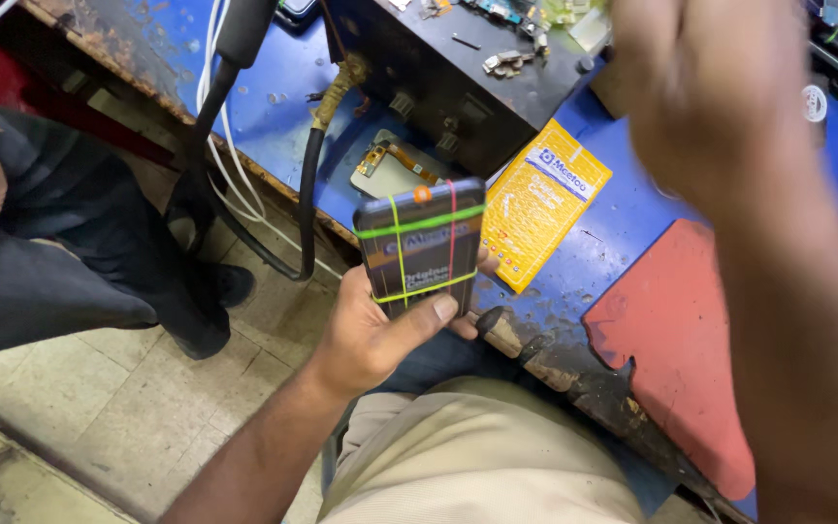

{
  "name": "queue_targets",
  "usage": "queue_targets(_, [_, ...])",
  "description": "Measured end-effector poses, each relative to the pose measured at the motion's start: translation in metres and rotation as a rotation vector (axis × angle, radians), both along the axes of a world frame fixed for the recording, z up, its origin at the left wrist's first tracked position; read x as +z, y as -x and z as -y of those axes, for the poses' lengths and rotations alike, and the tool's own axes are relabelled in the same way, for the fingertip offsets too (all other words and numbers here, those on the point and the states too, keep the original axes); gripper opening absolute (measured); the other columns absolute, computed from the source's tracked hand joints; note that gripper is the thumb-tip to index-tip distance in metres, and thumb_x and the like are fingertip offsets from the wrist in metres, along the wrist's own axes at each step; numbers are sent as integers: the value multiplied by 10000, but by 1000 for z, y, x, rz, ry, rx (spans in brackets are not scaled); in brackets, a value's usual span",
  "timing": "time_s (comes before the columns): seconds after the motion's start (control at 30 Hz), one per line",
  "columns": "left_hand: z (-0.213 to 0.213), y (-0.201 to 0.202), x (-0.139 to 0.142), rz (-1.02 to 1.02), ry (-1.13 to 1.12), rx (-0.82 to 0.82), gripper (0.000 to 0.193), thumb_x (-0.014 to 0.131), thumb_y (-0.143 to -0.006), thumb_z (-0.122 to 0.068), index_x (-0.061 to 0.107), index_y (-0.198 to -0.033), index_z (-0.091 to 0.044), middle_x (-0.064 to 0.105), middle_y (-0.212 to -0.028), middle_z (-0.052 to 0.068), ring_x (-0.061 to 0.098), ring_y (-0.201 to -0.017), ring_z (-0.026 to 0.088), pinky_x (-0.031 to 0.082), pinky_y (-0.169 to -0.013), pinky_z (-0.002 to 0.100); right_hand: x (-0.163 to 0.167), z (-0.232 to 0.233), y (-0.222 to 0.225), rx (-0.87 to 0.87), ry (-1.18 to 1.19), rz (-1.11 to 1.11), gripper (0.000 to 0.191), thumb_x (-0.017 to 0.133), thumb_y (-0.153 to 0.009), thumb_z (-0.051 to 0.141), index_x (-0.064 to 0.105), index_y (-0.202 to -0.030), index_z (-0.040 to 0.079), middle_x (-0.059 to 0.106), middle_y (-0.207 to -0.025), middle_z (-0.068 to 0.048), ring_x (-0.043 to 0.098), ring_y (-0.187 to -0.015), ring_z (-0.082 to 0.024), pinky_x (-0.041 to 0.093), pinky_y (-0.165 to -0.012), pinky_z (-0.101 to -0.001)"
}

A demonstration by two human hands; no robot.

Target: The person works at a repair bench disassembling a smartphone, peeling the old display assembly away from the frame and handling small internal components. They connect a new replacement screen to the frame, power the phone on to test it, and wrap rubber bands around the assembled phone to hold the parts together. They then handle a second phone with a cracked screen on the bench.

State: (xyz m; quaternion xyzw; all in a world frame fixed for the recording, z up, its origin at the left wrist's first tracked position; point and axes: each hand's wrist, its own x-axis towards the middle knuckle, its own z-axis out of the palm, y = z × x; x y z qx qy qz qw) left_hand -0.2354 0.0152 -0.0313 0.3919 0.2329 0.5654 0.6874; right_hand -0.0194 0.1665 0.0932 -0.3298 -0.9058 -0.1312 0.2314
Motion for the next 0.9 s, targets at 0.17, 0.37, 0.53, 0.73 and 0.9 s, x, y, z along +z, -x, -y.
queue_targets(0.17, [2,-2,-8,-60,-76,-81,389,601,-1018,2,553,-1401,44,691,-1283,140,702,-1074,162,644,-905,337,-43,90,13,-56,721,-302,116,498,-1065,113,523,-1057,0,521,-1036,-172,543,-977,-319,468,-900,-391])
queue_targets(0.37, [-7,-12,-22,-20,66,-148,333,592,-1034,-22,625,-1357,49,735,-1126,128,698,-920,166,625,-781,325,-48,107,-38,332,1609,-1182,143,528,-1008,79,610,-938,-14,615,-1043,-130,549,-1017,-256,444,-955,-379])
queue_targets(0.53, [-1,-23,-13,7,155,-330,364,601,-966,-38,613,-1327,0,722,-1150,60,699,-929,137,622,-719,309,-59,118,-43,152,1580,-1421,180,652,-953,-21,661,-1123,-78,697,-1010,-192,638,-691,-203,519,-597,-314])
queue_targets(0.73, [1,-33,5,-654,-126,-234,241,616,-898,-55,709,-1116,-12,740,-922,131,712,-821,227,583,-738,339,-20,109,-53,-61,888,-400,456,834,-742,43,674,-1164,-17,728,-1095,-103,632,-535,-92,476,-448,-246])
queue_targets(0.9, [-2,-33,13,-759,-206,-267,247,632,-856,-84,687,-1093,-48,713,-872,151,708,-790,303,559,-735,381,-1,104,-38,44,881,-175,269,810,-806,56,760,-1063,116,755,-886,5,673,-607,-108,497,-498,-238])
